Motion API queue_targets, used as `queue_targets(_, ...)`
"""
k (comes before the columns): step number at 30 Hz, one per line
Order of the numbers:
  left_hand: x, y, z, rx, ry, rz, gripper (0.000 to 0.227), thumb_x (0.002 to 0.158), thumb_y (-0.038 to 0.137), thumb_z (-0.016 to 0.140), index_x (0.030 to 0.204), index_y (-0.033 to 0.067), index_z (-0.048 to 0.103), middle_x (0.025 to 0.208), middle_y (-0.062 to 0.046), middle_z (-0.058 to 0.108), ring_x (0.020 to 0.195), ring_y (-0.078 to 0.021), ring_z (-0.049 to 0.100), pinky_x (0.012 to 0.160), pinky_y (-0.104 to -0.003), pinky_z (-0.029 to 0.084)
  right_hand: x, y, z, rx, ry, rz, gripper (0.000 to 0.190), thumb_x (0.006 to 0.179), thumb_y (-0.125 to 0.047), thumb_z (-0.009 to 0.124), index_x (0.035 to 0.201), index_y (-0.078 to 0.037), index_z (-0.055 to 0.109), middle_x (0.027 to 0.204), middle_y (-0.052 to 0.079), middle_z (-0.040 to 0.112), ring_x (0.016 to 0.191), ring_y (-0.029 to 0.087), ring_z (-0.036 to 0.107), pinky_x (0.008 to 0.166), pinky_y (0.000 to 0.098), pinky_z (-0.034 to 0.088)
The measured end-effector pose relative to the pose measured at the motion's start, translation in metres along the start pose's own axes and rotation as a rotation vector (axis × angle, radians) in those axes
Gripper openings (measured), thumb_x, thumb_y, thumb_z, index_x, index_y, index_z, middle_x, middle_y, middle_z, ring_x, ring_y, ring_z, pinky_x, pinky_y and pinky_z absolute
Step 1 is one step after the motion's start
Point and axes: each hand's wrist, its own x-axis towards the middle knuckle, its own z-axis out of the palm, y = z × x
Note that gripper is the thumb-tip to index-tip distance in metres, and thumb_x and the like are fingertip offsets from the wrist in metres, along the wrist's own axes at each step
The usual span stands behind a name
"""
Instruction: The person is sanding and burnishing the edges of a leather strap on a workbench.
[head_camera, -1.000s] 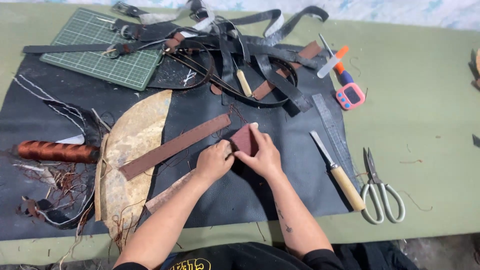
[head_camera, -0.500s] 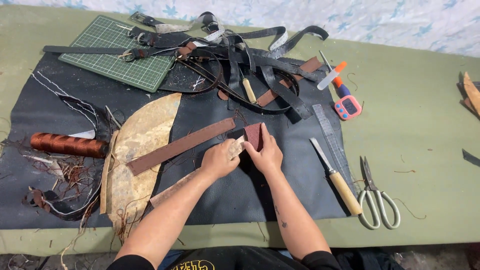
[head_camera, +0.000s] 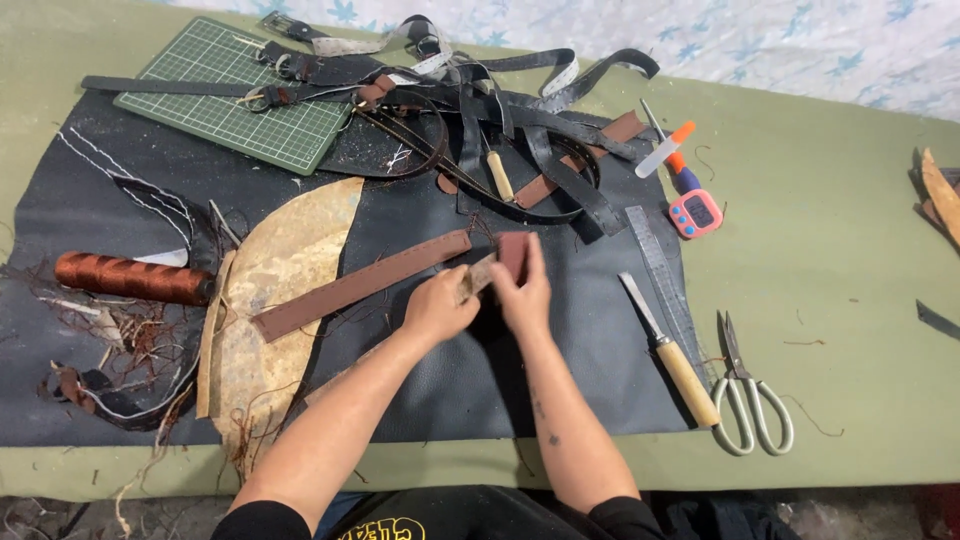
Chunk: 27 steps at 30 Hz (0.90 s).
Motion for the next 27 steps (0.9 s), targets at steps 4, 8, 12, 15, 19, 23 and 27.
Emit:
queue_targets(4, 0.006, 0.008, 0.005, -0.12, -0.135, -0.163, 0.061, 0.084, 0.032, 0.06, 0.136, 0.0012, 0.063, 0.128, -0.025, 0.068, 0.123, -0.0432, 0.063, 0.103, -0.053, 0.052, -0.001, 0.023, 0.005, 0.043, -0.045, -0.149, 0.097, 0.074, -0.034, 0.089, 0.159, -0.029, 0.042, 0.156, 0.022, 0.047, 0.143, 0.04, 0.043, 0.119, 0.0509, 0.036)
queue_targets(8, -0.028, 0.042, 0.01, -0.145, -0.319, -0.138, 0.075, 0.081, 0.034, 0.07, 0.142, -0.005, 0.051, 0.131, -0.032, 0.064, 0.126, -0.0462, 0.06, 0.106, -0.055, 0.051, 0.015, 0.029, -0.008, 0.258, 0.019, -0.12, 0.081, 0.086, -0.028, 0.08, 0.158, -0.02, 0.043, 0.152, 0.026, 0.05, 0.142, 0.045, 0.045, 0.117, 0.0565, 0.036)
queue_targets(12, -0.063, 0.073, -0.004, -0.323, -0.401, -0.201, 0.089, 0.088, 0.025, 0.062, 0.16, -0.0065, 0.02, 0.148, -0.039, 0.046, 0.14, -0.0482, 0.047, 0.116, -0.055, 0.041, 0.017, 0.022, -0.023, 0.466, 0.111, 0.011, 0.089, 0.088, -0.036, 0.082, 0.162, -0.02, 0.035, 0.158, 0.028, 0.04, 0.147, 0.044, 0.036, 0.12, 0.0554, 0.03)
queue_targets(15, -0.056, 0.027, 0.047, -0.529, -0.29, -0.271, 0.075, 0.095, 0.028, 0.058, 0.157, -0.0036, 0.032, 0.123, -0.031, 0.057, 0.105, -0.0354, 0.055, 0.089, -0.044, 0.046, 0.017, 0.024, -0.02, 0.517, 0.095, 0.006, 0.088, 0.09, -0.035, 0.081, 0.162, -0.018, 0.033, 0.158, 0.031, 0.036, 0.149, 0.047, 0.032, 0.121, 0.057, 0.026)
queue_targets(19, -0.024, -0.025, 0.077, -1.093, 0.024, -0.394, 0.048, 0.103, 0.028, 0.056, 0.147, 0.0066, 0.056, 0.088, -0.009, 0.055, 0.061, -0.0125, 0.052, 0.044, -0.019, 0.042, 0.011, 0.026, -0.003, 0.369, 0.011, -0.104, 0.087, 0.085, -0.035, 0.083, 0.159, -0.018, 0.04, 0.154, 0.031, 0.044, 0.144, 0.05, 0.038, 0.119, 0.0584, 0.031)
queue_targets(23, -0.006, -0.028, 0.073, -1.176, 0.004, -0.347, 0.047, 0.105, 0.029, 0.059, 0.147, 0.0078, 0.057, 0.089, -0.006, 0.045, 0.06, -0.0138, 0.051, 0.044, -0.022, 0.04, 0.005, 0.015, -0.014, 0.058, -0.036, -0.106, 0.097, 0.075, -0.045, 0.089, 0.158, -0.031, 0.042, 0.158, 0.017, 0.043, 0.147, 0.04, 0.04, 0.12, 0.0539, 0.032)
queue_targets(27, 0.013, -0.035, 0.077, -1.363, -0.132, -0.35, 0.046, 0.104, 0.042, 0.062, 0.136, 0.0093, 0.058, 0.087, -0.012, 0.055, 0.055, -0.0162, 0.051, 0.042, -0.023, 0.039, 0.012, 0.021, -0.019, 0.073, 0.023, -0.021, 0.095, 0.077, -0.047, 0.088, 0.158, -0.031, 0.042, 0.154, 0.017, 0.048, 0.144, 0.04, 0.044, 0.12, 0.0527, 0.033)
